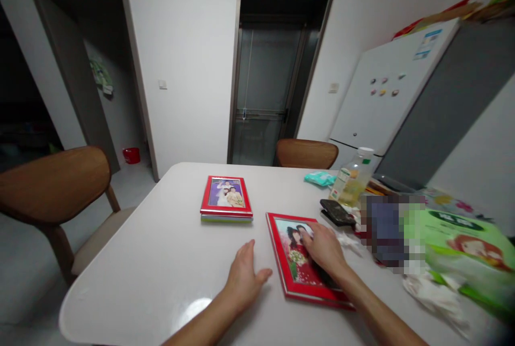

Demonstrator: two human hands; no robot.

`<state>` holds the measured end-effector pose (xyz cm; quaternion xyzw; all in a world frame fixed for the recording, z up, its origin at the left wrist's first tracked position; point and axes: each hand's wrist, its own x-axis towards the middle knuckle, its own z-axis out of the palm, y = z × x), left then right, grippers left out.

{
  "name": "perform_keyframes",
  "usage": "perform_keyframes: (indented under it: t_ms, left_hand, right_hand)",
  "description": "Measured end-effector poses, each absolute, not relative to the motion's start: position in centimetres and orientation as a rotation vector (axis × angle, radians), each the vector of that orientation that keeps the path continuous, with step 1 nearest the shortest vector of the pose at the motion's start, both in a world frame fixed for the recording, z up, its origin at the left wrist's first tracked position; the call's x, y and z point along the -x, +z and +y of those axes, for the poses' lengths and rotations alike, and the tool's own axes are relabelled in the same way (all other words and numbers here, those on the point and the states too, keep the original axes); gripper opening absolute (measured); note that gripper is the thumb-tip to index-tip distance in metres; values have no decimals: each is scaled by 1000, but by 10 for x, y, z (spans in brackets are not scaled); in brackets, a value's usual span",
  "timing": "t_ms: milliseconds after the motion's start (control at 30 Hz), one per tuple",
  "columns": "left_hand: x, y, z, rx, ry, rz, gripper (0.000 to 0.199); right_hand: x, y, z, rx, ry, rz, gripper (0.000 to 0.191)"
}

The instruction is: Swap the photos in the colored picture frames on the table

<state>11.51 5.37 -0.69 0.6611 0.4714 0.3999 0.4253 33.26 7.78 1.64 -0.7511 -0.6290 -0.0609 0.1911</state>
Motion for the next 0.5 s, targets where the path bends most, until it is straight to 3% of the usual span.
perform_keyframes:
  t_ms: [267,400,500]
  left_hand:
    - [-58,-4,108,-1120,1227,1308,28]
    - [-45,-5,106,-932,1283,1248,26]
    - [-44,0,98,-845,1348,1162,24]
  right_hand:
    - [-190,32,142,1654,-161,-2125,48]
    - [-173,32,148,1603,-133,-2177,27]
    - [-170,29,124,1528,-114,-2228,22]
